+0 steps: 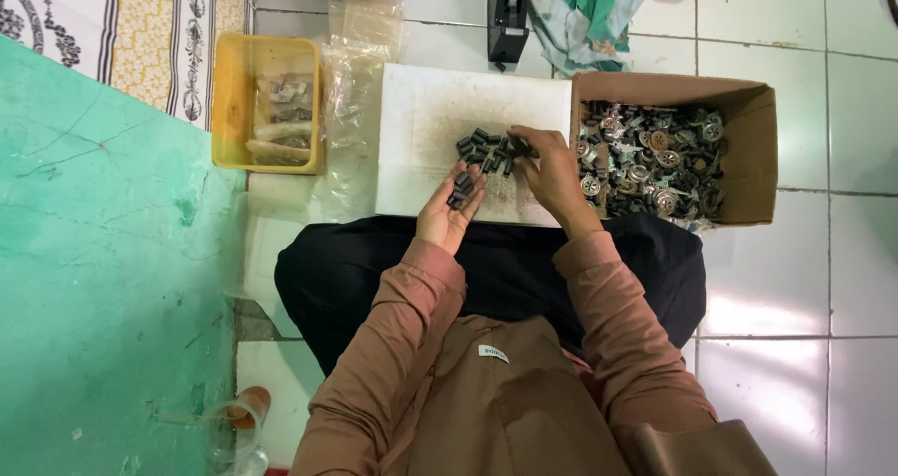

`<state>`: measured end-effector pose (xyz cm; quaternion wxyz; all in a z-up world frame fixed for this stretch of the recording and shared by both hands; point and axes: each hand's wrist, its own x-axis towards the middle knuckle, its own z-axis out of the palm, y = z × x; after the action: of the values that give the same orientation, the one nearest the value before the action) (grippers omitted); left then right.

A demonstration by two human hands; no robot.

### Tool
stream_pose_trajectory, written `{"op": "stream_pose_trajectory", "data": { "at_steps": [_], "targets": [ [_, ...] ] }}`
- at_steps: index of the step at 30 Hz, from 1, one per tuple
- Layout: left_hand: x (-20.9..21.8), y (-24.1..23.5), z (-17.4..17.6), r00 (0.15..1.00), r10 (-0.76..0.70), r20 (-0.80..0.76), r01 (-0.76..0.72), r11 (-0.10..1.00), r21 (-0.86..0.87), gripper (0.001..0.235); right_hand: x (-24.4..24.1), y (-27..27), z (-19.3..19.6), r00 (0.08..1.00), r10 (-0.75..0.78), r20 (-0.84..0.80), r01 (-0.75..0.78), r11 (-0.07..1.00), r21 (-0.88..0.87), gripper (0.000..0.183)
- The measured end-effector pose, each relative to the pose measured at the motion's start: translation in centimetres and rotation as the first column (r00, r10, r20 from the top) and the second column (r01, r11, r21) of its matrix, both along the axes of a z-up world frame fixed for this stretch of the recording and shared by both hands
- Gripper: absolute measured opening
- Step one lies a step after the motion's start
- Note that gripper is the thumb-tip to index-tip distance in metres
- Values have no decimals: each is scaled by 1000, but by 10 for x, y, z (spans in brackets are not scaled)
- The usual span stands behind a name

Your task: The person sorts various small metal and plastic components from a large cardboard box, placing them into a plastic bag and onto a white board.

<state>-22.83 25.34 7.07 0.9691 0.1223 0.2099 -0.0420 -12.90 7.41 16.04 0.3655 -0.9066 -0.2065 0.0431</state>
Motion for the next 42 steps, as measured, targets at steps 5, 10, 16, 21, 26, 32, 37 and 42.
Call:
{"op": "stream_pose_trajectory", "data": {
  "at_steps": [5,10,16,21,26,32,37,42],
  "targets": [
    [-2,1,8,1000,-16,22,16,1000,16,40,-7,-9,0,999,-4,41,3,999,36,51],
    [-4,1,6,999,-19,29,18,999,29,40,-9,-13,-9,997,-51,61,47,997,69,47],
    [-5,2,3,999,-20,45,18,999,42,40,-8,-6,-8,997,-63,36,56,985,166,51],
    [-10,3,8,997,-12,71,9,999,39,39,-26,-12,-13,985,-142,-96,170,894,414,43],
    [-11,-1,6,999,-46,26,43,993,113,39,-46,-8,-26,985,-170,-37,172,914,368,38],
    [-18,-26,-57,985,-144,-100,165,951,262,41,-70,11,18,993,36,115,-65,966,252,36],
    [-22,-30,-62,974,-162,-159,203,937,286,45,-77,5,8,993,74,97,-89,983,161,29],
    [-15,-35,-21,962,-195,-190,260,869,422,41,-76,1,37,994,96,46,-102,986,132,21]
  ]
}}
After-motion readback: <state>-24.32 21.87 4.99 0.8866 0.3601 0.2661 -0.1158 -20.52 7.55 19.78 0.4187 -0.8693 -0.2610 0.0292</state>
